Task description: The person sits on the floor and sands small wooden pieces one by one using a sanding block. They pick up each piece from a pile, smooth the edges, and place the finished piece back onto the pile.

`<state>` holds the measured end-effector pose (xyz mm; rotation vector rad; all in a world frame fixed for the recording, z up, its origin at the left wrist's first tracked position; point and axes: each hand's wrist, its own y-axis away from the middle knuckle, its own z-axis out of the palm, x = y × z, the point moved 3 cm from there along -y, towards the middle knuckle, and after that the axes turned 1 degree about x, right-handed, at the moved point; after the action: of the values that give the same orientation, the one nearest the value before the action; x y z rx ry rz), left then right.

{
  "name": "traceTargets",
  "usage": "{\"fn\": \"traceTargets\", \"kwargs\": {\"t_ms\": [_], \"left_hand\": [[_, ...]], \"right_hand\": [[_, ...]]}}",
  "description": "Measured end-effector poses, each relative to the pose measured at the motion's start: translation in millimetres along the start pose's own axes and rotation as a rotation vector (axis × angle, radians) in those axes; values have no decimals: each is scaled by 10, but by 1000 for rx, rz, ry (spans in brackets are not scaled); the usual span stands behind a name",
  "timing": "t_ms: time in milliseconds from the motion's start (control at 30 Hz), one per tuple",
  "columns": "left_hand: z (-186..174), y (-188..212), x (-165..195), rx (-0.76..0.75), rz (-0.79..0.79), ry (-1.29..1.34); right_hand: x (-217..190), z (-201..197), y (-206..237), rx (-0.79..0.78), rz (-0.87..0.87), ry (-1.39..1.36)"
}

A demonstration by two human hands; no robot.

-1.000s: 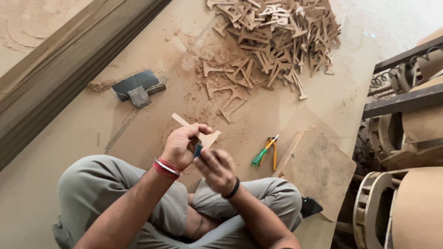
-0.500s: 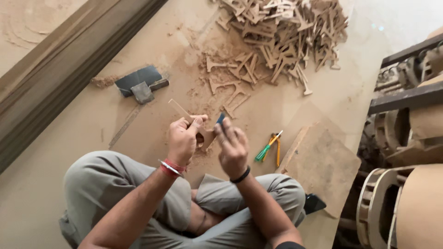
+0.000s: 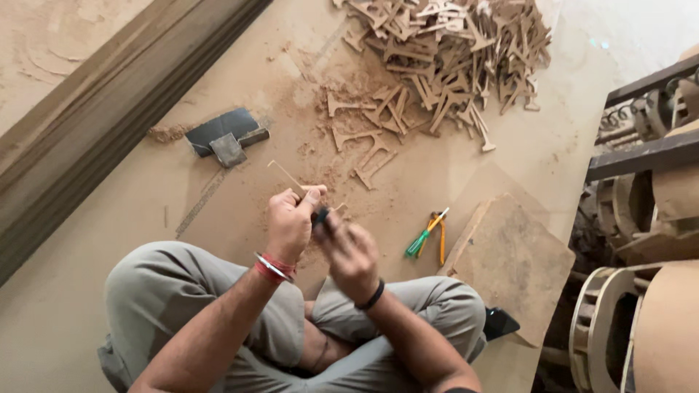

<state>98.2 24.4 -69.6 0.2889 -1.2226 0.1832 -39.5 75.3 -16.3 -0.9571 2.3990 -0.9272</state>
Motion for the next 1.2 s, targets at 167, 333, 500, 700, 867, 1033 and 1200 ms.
{"fn": "traceTargets", "kwargs": {"t_ms": [167, 333, 500, 700, 867, 1033, 1200], "left_hand": [[-14, -10, -61, 30, -68, -8], [-16, -36, -75, -12, -8, 52], [-24, -38, -122, 11, -190, 89], [-2, -26, -48, -64, -145, 225], [25, -19, 20, -59, -241, 217], [30, -18, -12, -62, -295, 335], [70, -80, -105, -96, -159, 339]], "right_hand": [[14, 22, 39, -7, 41, -12], [127, 49, 27, -44, 30, -29], [147, 60, 59, 20, 78, -39], [213, 48, 40, 7, 73, -55], [332, -31, 18, 73, 145, -119], [424, 15, 94, 53, 392, -250], [509, 220, 224, -32, 987, -1206]]}}
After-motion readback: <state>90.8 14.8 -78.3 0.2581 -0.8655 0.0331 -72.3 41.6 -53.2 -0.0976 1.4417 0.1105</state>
